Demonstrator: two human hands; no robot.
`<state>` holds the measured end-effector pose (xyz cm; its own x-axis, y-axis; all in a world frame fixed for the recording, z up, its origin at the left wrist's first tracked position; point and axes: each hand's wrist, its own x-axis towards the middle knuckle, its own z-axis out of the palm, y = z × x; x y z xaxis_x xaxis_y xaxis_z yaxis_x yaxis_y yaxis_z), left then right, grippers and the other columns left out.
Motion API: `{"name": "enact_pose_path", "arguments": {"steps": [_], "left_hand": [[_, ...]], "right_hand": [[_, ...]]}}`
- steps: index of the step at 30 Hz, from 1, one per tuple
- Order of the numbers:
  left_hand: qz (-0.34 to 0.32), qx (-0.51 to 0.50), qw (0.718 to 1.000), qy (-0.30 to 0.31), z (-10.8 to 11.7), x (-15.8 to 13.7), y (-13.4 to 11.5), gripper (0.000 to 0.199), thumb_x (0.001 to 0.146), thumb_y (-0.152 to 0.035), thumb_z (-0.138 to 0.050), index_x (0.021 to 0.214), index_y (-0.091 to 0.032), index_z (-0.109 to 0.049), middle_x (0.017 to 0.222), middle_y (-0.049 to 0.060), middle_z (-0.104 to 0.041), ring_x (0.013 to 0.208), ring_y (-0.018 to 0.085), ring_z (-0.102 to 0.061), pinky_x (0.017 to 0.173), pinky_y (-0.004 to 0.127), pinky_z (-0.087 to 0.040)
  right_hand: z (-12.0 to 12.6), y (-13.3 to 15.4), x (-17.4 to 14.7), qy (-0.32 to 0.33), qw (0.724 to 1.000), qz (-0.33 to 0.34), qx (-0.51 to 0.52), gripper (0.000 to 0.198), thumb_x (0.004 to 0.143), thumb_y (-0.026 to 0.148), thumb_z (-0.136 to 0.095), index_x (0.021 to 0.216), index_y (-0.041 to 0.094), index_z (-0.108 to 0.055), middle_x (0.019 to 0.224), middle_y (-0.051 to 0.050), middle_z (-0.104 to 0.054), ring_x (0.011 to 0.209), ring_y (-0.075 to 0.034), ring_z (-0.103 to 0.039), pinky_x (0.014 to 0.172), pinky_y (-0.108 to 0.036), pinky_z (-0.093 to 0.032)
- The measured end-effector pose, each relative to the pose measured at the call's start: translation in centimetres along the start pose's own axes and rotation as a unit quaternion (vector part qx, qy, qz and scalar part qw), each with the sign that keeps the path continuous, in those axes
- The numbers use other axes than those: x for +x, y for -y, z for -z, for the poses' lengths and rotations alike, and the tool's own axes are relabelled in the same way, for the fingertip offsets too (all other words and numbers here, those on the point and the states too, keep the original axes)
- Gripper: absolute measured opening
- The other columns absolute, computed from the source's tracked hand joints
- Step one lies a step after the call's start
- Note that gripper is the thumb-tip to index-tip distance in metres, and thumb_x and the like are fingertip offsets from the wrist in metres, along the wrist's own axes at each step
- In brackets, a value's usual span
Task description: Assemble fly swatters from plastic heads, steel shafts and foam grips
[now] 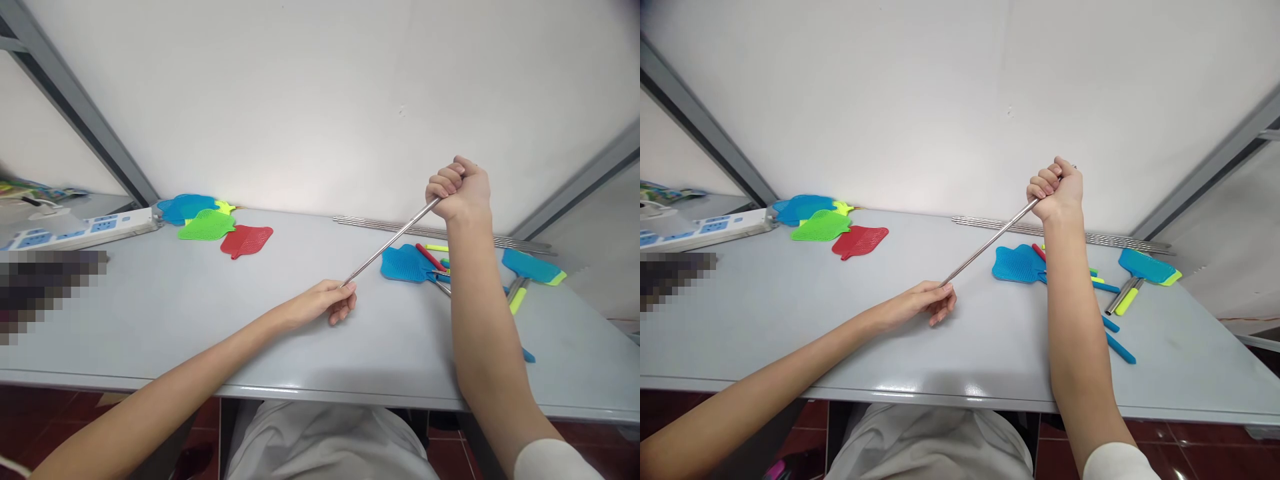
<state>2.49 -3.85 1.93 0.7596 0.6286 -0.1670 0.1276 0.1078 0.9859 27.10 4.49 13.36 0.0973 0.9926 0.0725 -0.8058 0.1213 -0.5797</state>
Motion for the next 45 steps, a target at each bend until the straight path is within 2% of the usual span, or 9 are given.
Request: {"name": "enact_pose_path", "arguments": {"steps": [11, 20, 37, 45], "left_hand": [[0.005, 0.008, 1.000, 0.006, 0.01, 0.04, -0.11, 0.043, 0.082, -0.050, -0.032, 0.069, -0.014, -0.051, 0.055, -0.002, -0.047, 0.049, 0.007, -0.041, 0.054, 0.024, -0.033], [0.004, 0.007, 1.000, 0.006, -0.07, 0.10, -0.01, 0.052, 0.083, -0.053, -0.021, 0.067, -0.014, -0.051, 0.054, -0.001, -0.047, 0.047, 0.008, -0.042, 0.053, 0.024, -0.034], [-0.004, 0.014, 1.000, 0.004, -0.06, 0.11, 0.07, 0.049, 0.084, -0.050, -0.023, 0.068, -0.013, -0.051, 0.054, -0.001, -0.048, 0.047, 0.008, -0.043, 0.052, 0.024, -0.034], [-0.013, 0.024, 1.000, 0.011, 0.07, 0.18, 0.29, 0.046, 0.085, -0.047, -0.025, 0.070, -0.013, -0.052, 0.055, -0.001, -0.048, 0.049, 0.008, -0.043, 0.053, 0.023, -0.034]], "right_hand": [[-0.11, -0.68, 0.22, -0.003, 1.000, -0.013, 0.001, 0.028, 0.073, 0.015, -0.038, 0.054, 0.019, -0.019, 0.034, 0.008, -0.014, 0.029, -0.004, -0.015, 0.028, -0.016, -0.015], [-0.21, -0.49, 0.21, -0.009, 1.000, -0.018, 0.013, 0.028, 0.073, 0.015, -0.038, 0.055, 0.019, -0.018, 0.035, 0.009, -0.014, 0.028, -0.005, -0.014, 0.027, -0.016, -0.014], [-0.14, -0.72, 0.21, -0.006, 1.000, -0.015, -0.021, 0.031, 0.073, 0.015, -0.042, 0.052, 0.018, -0.020, 0.034, 0.008, -0.015, 0.028, -0.004, -0.015, 0.027, -0.016, -0.015], [-0.32, -1.04, 0.23, -0.026, 0.999, -0.026, -0.017, 0.029, 0.075, 0.018, -0.038, 0.054, 0.019, -0.019, 0.034, 0.008, -0.014, 0.029, -0.004, -0.014, 0.028, -0.016, -0.013]]}}
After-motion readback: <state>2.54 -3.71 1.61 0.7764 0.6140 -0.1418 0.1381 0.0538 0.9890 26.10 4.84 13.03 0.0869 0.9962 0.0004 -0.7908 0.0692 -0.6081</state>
